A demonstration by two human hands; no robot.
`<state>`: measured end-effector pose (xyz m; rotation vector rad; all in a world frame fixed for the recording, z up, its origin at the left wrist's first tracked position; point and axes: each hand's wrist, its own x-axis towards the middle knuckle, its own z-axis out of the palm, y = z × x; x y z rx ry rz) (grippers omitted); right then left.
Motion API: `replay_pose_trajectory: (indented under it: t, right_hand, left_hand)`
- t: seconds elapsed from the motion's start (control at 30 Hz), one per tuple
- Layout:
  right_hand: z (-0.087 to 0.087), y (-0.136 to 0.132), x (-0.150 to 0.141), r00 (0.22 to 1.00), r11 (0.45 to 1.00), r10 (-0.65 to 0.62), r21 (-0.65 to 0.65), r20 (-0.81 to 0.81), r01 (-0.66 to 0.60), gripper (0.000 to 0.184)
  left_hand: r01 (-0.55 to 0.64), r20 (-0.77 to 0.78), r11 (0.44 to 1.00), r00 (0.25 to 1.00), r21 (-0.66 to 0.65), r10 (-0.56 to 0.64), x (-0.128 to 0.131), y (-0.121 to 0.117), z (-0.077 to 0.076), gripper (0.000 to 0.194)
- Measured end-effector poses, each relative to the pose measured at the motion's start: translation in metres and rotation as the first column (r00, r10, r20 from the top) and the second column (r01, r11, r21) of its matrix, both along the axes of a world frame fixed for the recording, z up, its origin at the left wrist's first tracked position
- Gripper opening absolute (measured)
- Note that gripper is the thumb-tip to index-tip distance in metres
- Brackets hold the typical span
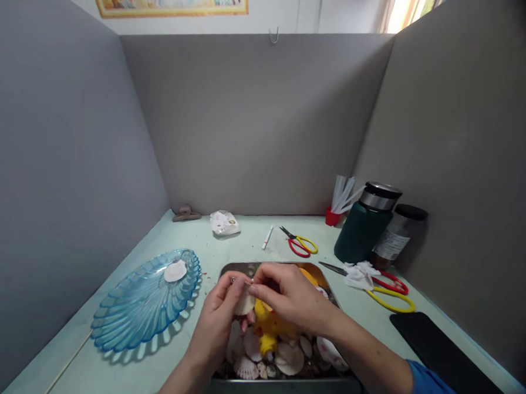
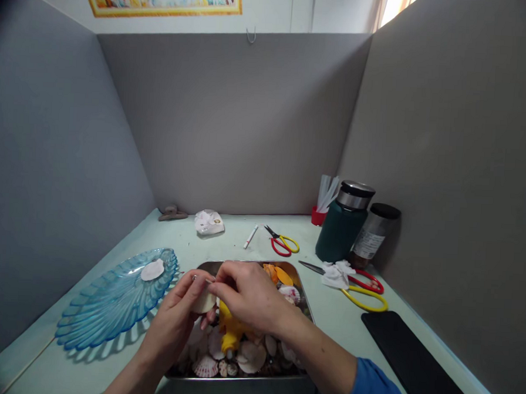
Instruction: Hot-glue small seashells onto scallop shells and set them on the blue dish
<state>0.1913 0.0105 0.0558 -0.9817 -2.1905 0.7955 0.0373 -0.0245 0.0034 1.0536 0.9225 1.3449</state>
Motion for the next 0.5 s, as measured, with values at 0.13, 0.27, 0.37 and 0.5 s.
replay_pose_trajectory:
  t: [0.13,0.27,0.37,0.5]
  right_hand:
    - [-0.0008,-0.0004,0.0005,0.999,0.998,-0.024,0.065,0.023,0.022,0.015]
    - [-0.0001,0.0011,0.002,0.997,0.991,-0.052,0.124,0.05,0.045,0.015]
    - [0.0012,0.0019,0.0033,0.999,0.992,-0.02,0.124,0.049,0.014,0.016]
    - [0.0032,0.0022,0.004,1.0,0.999,0.019,0.045,0.022,-0.02,0.015]
  left_hand:
    - [-0.033,-0.039,0.999,0.999,-0.011,0.033,0.0004,0.001,0.0005,0.023]
    - [-0.096,-0.087,0.995,0.991,0.029,0.098,-0.0009,0.0014,0.0033,0.021]
    - [-0.098,-0.083,0.995,0.992,0.029,0.1,-0.0029,0.0011,0.0044,0.02]
    - [-0.06,0.013,0.998,0.998,-0.013,0.061,-0.0046,-0.0001,0.0044,0.018]
